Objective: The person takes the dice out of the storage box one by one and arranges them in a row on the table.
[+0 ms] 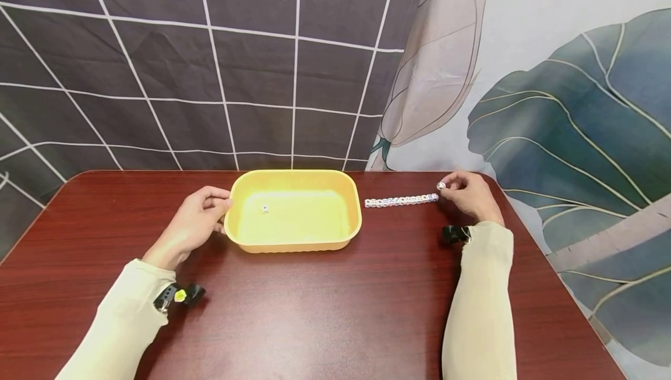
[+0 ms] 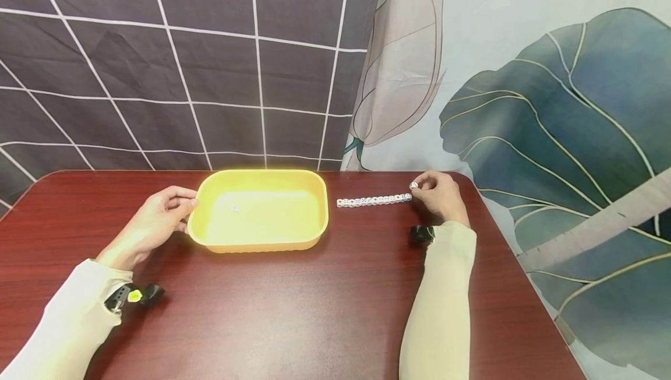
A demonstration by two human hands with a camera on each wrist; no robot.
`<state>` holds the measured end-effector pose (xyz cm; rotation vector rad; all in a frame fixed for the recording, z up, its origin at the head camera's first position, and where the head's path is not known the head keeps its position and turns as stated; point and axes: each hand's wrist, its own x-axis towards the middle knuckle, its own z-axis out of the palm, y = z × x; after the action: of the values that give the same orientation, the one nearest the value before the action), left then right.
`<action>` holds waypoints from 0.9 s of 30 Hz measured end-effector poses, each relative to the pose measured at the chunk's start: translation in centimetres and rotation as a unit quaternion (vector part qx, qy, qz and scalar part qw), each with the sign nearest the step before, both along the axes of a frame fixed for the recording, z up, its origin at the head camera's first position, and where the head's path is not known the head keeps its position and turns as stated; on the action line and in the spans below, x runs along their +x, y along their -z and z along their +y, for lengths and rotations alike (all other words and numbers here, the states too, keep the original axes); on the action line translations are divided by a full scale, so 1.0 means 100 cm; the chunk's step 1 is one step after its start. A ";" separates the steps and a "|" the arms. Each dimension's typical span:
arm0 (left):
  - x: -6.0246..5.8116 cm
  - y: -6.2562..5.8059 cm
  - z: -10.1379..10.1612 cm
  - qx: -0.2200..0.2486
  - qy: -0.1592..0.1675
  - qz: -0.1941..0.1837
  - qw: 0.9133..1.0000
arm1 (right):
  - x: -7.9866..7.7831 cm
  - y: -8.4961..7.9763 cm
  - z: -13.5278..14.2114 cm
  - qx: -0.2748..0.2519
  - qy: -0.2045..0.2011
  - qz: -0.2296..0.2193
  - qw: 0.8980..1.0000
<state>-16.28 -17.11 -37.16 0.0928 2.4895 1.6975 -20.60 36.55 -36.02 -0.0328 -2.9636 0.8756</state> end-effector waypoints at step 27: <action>-0.001 0.001 0.000 0.006 0.000 -0.002 1.000 | -0.007 0.015 0.003 -0.006 0.032 -0.070 0.997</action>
<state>-16.36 -17.15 -37.30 0.0894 2.4760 1.7111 -21.30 36.84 -37.50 -0.1970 -3.0661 0.9203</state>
